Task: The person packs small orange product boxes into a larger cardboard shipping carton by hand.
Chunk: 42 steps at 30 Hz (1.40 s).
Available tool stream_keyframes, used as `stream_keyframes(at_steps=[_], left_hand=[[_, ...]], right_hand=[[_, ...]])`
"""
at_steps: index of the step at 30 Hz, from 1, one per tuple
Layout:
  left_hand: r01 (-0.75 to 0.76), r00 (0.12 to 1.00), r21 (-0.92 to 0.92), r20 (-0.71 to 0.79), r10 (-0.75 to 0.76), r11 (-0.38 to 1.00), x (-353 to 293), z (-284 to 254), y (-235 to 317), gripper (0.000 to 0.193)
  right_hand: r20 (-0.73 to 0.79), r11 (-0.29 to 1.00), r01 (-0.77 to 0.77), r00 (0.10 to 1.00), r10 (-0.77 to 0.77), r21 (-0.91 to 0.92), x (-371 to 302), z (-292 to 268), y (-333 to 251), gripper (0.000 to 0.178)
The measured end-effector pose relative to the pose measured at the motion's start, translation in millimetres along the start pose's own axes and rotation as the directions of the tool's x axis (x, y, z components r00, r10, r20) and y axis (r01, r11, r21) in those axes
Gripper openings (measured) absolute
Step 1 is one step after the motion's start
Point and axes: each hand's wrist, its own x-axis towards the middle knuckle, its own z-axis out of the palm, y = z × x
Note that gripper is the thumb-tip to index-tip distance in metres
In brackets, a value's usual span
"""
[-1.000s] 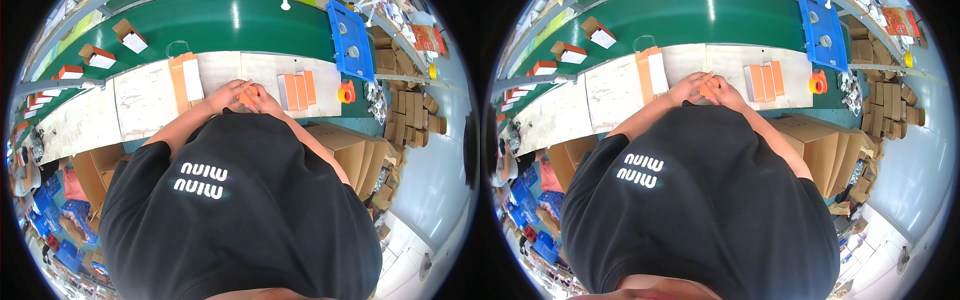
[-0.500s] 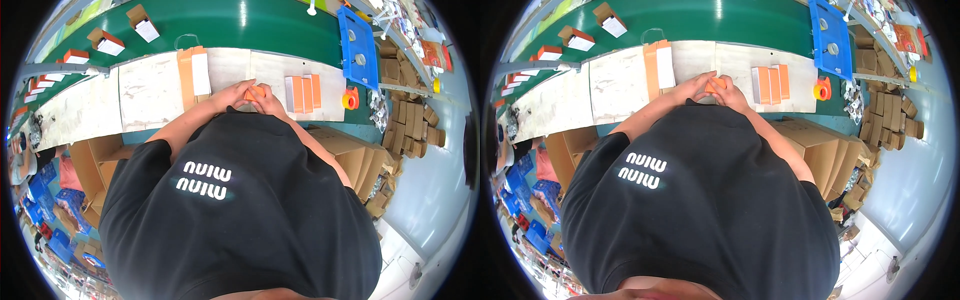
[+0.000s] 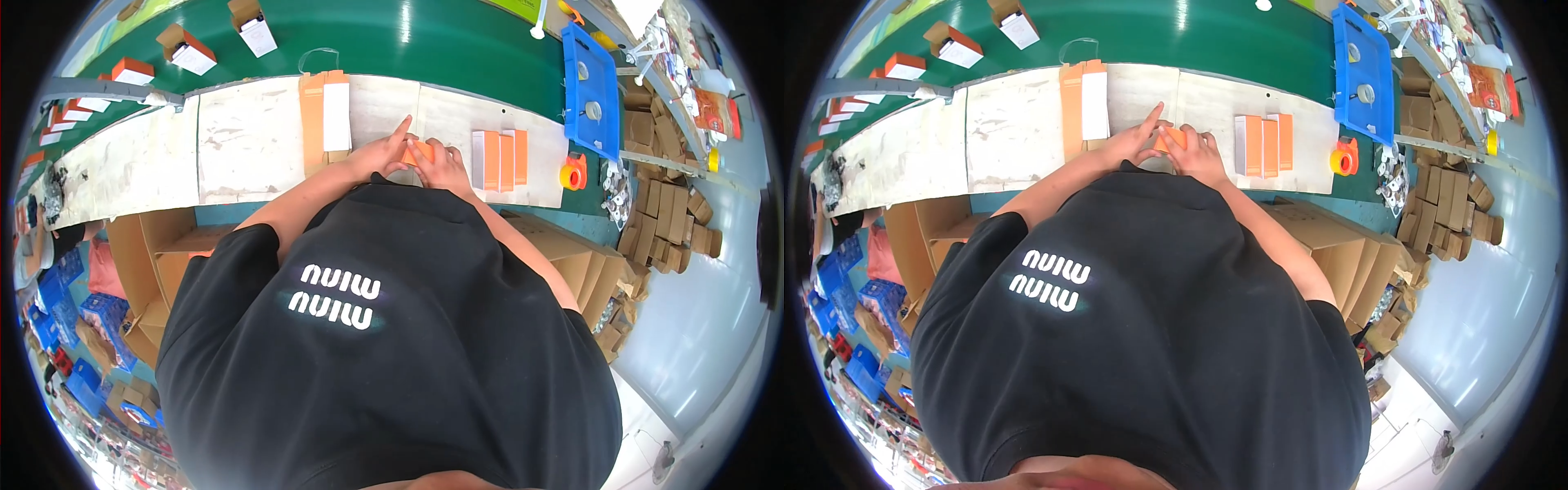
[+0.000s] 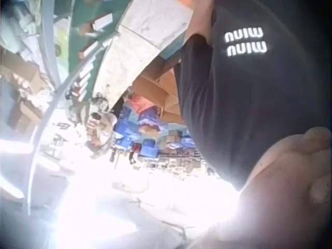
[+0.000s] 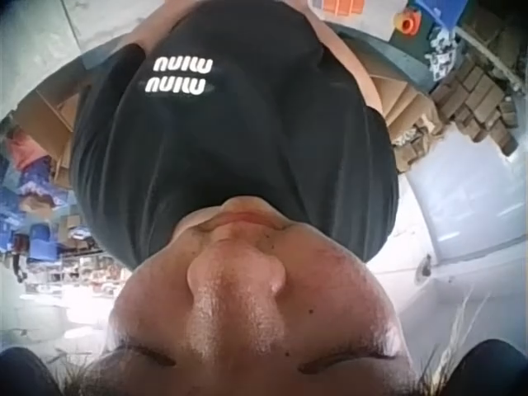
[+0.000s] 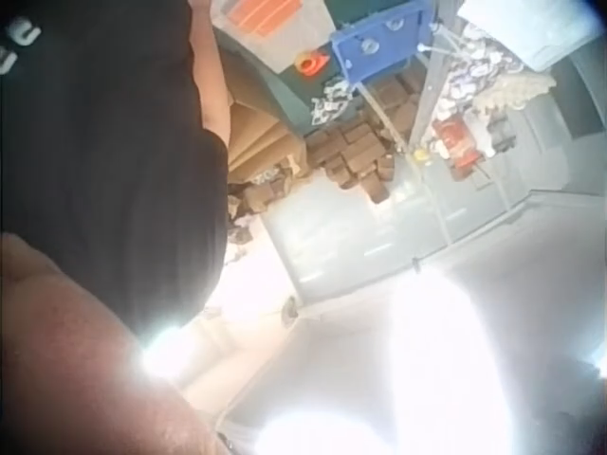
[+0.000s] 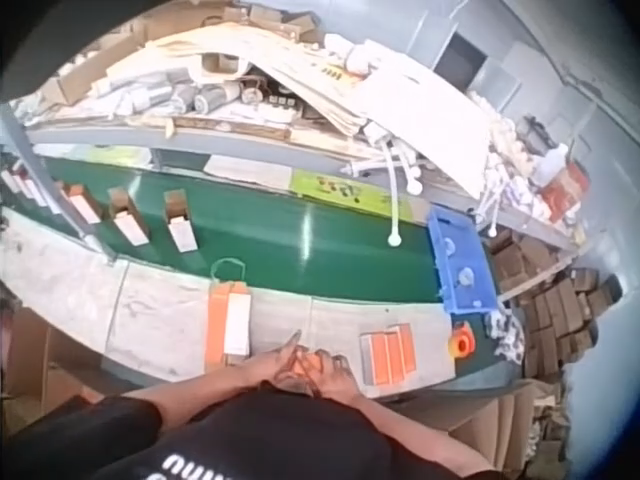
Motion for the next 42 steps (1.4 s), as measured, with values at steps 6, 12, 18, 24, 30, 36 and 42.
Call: stream_keyframes(at_steps=[6, 12, 18, 24, 30, 36, 42], left_hand=[[0.084, 0.995, 0.015, 0.061, -0.084, 0.996, 2, 4, -10, 0.104], [0.049, 0.998, -0.016, 0.049, -0.048, 0.999, 6, 17, -20, 0.106], [0.084, 0.993, 0.04, 0.076, -0.087, 0.996, 5, 11, -22, 0.111], [0.275, 0.957, 0.252, 0.023, -0.29, 0.928, 14, -53, -16, 0.071], [0.589, 0.218, 0.116, -0.976, -0.02, 0.8, 10, -233, -103, 0.052], [0.378, 0.641, -0.004, -0.72, -0.265, 0.926, -10, -345, -182, 0.103], [0.582, 0.655, 0.258, -0.712, -0.256, 0.771, 41, -309, -141, 0.075]], right_hand=[[0.053, 0.998, 0.022, 0.998, -0.02, -0.055, -4, 0, 2, 0.067], [0.193, 0.989, -0.047, 0.978, 0.074, -0.141, -12, 0, -2, 0.075], [0.077, 0.992, 0.075, 0.995, -0.068, -0.099, 0, 5, 0, 0.067], [-0.017, 0.996, 0.069, 0.997, -0.07, -0.05, 8, 14, 1, 0.064], [0.139, 0.98, -0.188, 0.974, 0.178, 0.065, -20, 0, 7, 0.07], [-0.095, 0.213, -0.127, 0.603, 0.792, 0.969, -96, -36, 51, 0.072], [-0.176, 0.173, -0.122, -0.018, 0.984, 0.977, -213, -98, 145, 0.035]])
